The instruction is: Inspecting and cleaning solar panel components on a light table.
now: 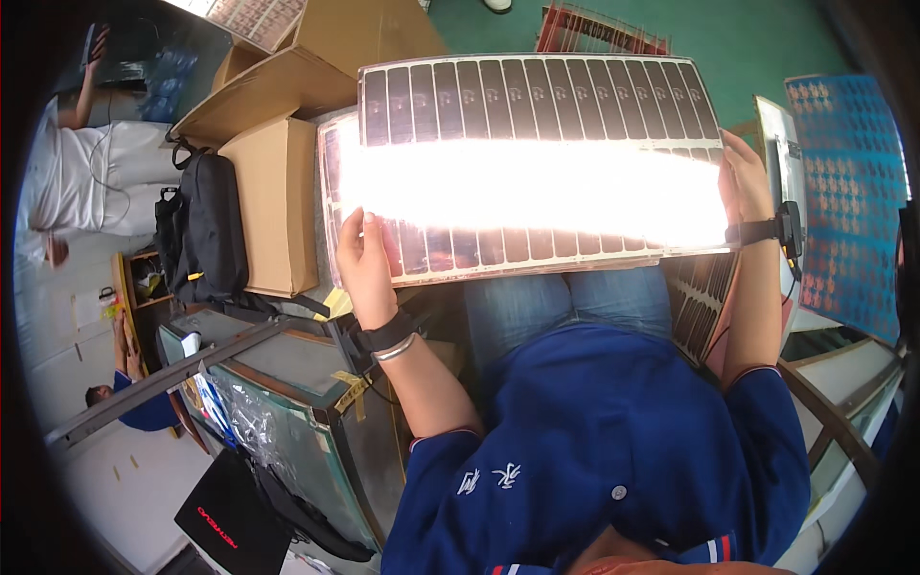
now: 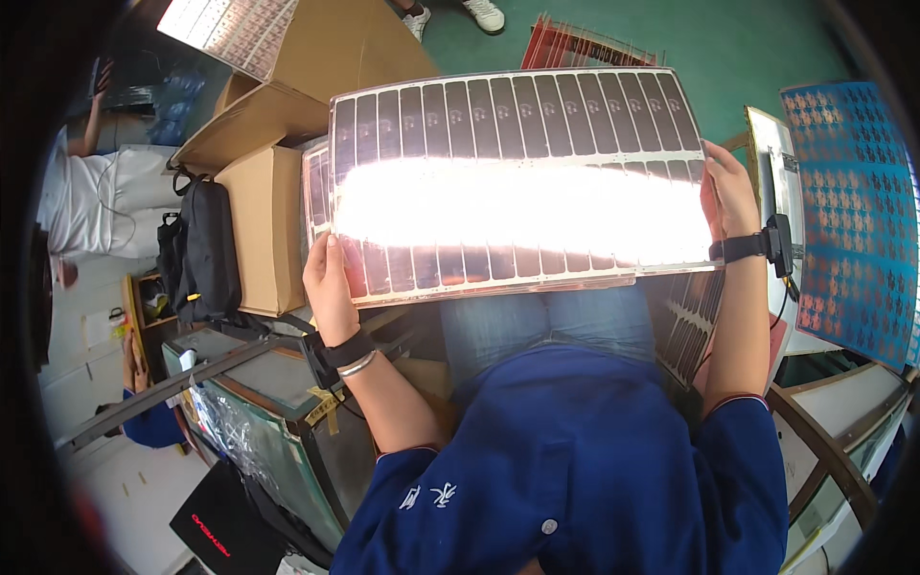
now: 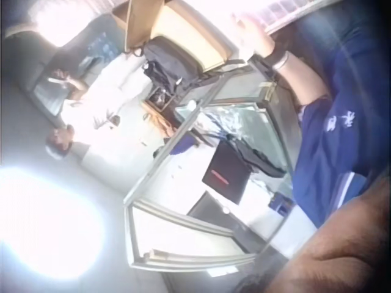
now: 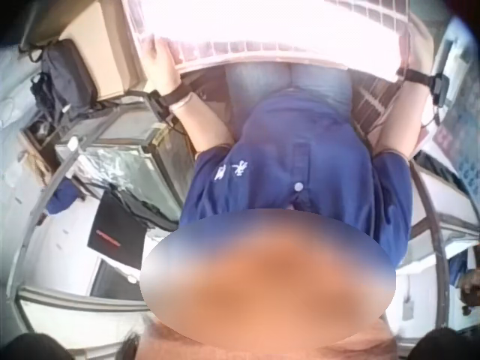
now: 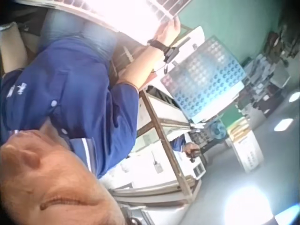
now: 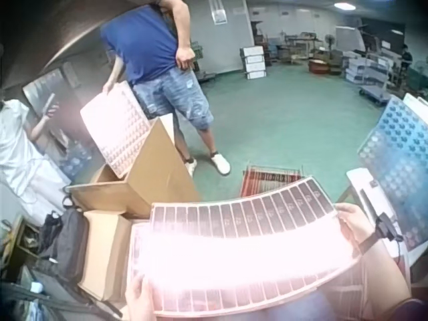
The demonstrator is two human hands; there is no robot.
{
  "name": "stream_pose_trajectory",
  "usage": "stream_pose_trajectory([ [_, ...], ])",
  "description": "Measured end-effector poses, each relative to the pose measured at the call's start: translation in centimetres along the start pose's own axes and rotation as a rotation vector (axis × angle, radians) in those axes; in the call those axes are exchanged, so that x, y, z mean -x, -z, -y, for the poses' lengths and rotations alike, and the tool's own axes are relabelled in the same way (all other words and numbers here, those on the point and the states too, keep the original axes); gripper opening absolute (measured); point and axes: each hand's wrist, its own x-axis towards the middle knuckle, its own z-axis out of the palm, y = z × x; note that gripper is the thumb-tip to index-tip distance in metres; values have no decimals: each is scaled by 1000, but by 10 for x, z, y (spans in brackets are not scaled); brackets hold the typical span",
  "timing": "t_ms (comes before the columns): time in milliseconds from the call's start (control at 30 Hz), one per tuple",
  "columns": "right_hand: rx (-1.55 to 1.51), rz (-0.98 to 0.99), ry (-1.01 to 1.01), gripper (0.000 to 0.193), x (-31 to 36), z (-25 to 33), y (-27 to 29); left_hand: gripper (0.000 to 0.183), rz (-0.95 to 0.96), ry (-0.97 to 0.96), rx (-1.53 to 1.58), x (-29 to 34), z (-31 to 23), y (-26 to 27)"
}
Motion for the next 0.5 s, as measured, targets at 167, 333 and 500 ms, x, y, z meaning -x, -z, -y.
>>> stream_pose_trajectory([
  [167, -13, 34, 29, 31, -13, -10, 12, 31, 45, 95, 45, 5, -15, -7],
  [333, -60, 31, 33, 33, -4, 5, -8, 31, 36, 58, 38, -2, -3, -3],
  [500, -73, 66, -22, 34, 7, 19, -19, 34, 28, 60, 17, -8, 8, 5],
])
